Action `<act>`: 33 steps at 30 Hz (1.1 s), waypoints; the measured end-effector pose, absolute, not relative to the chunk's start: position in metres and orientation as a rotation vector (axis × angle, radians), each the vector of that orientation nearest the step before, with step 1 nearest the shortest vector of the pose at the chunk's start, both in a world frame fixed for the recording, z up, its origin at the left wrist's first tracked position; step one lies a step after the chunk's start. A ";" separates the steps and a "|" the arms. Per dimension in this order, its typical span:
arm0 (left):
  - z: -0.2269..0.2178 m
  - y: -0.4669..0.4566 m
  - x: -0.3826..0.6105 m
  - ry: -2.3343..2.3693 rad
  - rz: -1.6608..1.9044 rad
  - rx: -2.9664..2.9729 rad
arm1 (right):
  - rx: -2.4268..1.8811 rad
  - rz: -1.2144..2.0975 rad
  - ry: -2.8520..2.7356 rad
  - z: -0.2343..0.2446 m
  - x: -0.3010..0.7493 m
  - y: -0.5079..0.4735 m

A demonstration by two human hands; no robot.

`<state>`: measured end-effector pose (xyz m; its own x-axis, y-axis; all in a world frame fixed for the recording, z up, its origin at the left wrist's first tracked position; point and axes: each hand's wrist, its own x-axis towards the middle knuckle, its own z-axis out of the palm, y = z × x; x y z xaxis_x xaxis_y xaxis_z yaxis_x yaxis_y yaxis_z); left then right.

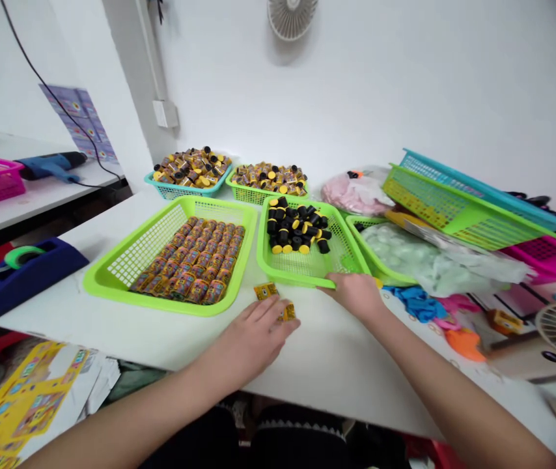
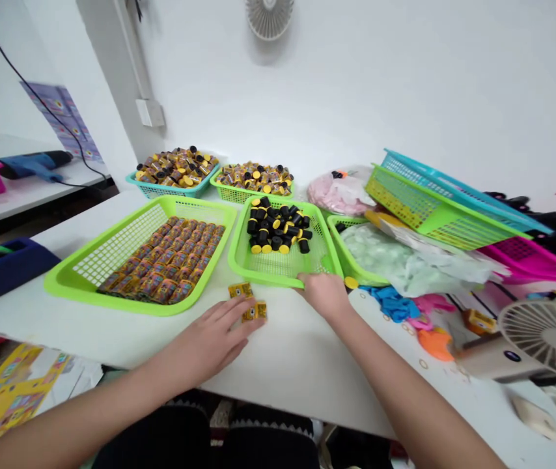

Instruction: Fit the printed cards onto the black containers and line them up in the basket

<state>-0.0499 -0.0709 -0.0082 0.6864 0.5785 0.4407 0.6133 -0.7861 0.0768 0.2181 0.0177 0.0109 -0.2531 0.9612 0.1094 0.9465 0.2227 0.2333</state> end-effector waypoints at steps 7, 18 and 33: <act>-0.045 -0.070 -0.031 -1.315 -0.713 -2.815 | 1.798 0.419 2.488 -0.013 0.214 -0.015; -0.056 -0.068 -0.033 -1.498 -0.903 -2.715 | 1.908 0.313 2.351 0.003 0.213 0.007; -0.035 -0.049 -0.013 -0.952 -0.166 -2.693 | 1.770 -0.417 2.714 0.077 0.191 0.065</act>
